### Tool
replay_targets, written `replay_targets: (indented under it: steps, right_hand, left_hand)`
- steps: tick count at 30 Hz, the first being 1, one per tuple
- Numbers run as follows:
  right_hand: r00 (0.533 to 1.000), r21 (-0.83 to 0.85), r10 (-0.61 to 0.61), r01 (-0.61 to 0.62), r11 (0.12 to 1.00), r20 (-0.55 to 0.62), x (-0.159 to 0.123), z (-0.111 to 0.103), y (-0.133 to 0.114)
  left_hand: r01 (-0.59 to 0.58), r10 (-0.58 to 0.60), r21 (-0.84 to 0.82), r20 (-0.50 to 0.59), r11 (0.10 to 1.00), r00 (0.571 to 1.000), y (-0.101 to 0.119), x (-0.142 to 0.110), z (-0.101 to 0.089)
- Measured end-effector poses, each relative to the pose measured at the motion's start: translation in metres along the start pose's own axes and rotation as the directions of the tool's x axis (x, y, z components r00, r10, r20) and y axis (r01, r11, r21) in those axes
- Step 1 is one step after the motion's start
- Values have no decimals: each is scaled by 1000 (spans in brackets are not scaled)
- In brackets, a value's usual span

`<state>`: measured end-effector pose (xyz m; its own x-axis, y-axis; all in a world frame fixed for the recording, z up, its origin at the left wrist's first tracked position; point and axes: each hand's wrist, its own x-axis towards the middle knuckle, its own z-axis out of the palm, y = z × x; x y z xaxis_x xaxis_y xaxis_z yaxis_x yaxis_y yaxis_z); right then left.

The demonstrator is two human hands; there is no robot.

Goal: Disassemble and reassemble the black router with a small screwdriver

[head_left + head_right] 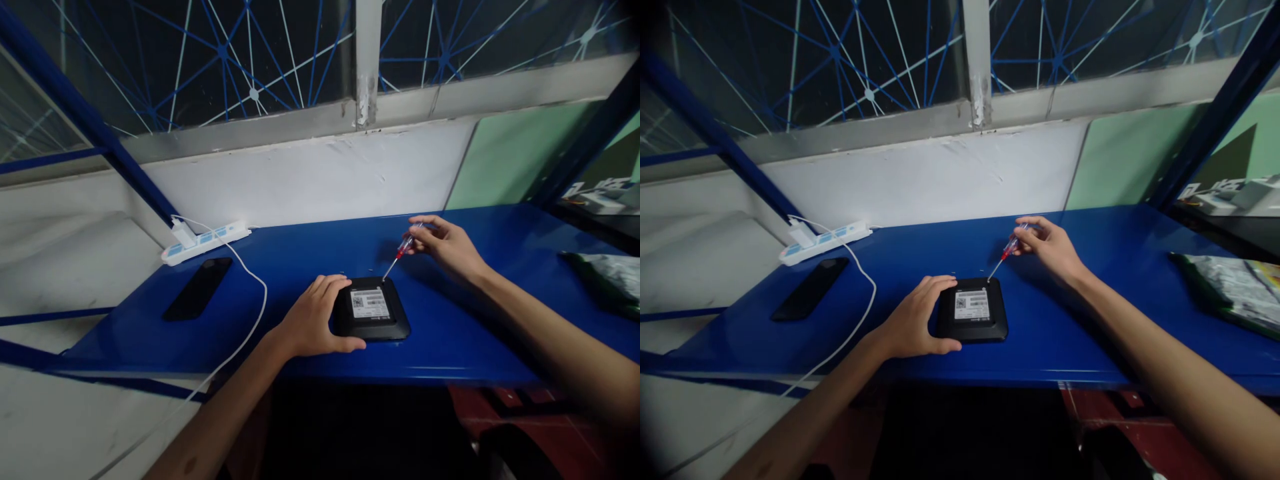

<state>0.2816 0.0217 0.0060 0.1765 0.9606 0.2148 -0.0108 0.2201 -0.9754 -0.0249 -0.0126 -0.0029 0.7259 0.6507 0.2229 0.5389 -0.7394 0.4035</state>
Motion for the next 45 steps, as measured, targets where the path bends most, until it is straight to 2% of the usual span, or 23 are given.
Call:
replay_targets:
  steps: [10,19,32,38,45]
  right_hand:
    - [1000,-103,10,-8,995,27,-4,4,-7]
    - [996,-235,-72,83,968,54,-4,2,-6]
    - [990,-179,-137,138,974,17,-3,1,-6]
    - [990,-196,-143,141,970,6,-3,4,2]
    - [990,-221,-139,138,965,15,-5,6,1]
  left_hand:
    - [-7,7,16,5,1000,1000,-2,-1,2]
    - [-2,2,7,6,1000,1000,1,-1,-1]
    - [-3,3,4,0,1000,1000,2,0,-1]
    - [5,-6,31,22,999,1000,1,-1,-1]
    - [-2,2,13,5,1000,1000,0,-1,0]
